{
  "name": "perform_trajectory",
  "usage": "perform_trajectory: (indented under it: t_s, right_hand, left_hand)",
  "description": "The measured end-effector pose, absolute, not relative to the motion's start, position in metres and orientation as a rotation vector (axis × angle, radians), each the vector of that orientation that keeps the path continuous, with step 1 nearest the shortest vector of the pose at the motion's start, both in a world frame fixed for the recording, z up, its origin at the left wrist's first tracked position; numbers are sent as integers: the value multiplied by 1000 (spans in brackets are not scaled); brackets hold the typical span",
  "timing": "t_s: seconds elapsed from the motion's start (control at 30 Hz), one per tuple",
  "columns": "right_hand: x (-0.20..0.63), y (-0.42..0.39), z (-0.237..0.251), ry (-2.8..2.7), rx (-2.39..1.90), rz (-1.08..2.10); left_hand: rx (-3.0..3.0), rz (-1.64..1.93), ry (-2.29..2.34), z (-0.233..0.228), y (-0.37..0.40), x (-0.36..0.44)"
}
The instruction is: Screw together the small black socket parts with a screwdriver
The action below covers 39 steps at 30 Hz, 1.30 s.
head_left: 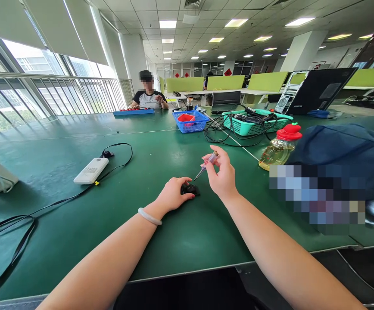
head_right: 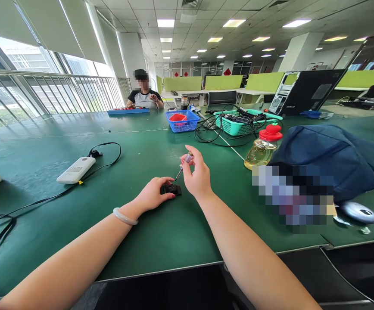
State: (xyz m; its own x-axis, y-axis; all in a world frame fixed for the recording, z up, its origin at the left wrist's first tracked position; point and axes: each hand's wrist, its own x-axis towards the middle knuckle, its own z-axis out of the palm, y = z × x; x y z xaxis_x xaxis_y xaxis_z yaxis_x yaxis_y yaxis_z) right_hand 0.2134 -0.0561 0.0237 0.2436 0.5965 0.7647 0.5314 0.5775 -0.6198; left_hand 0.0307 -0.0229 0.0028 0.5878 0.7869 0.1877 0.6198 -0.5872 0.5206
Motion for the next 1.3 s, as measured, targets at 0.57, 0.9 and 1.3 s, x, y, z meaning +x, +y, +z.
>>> perform_trajectory:
  t_s: [0.57, 0.9, 1.3]
  right_hand:
    - [211, -57, 25, -1481, -1088, 274]
    - [216, -50, 22, -1374, -1116, 340]
    - [237, -30, 7, -1136, -1192, 489]
  left_hand:
    - [2481, 496, 1215, -2, -20, 31]
    - [2502, 491, 1235, -1, -24, 34]
    - [2498, 473, 1222, -4, -22, 33]
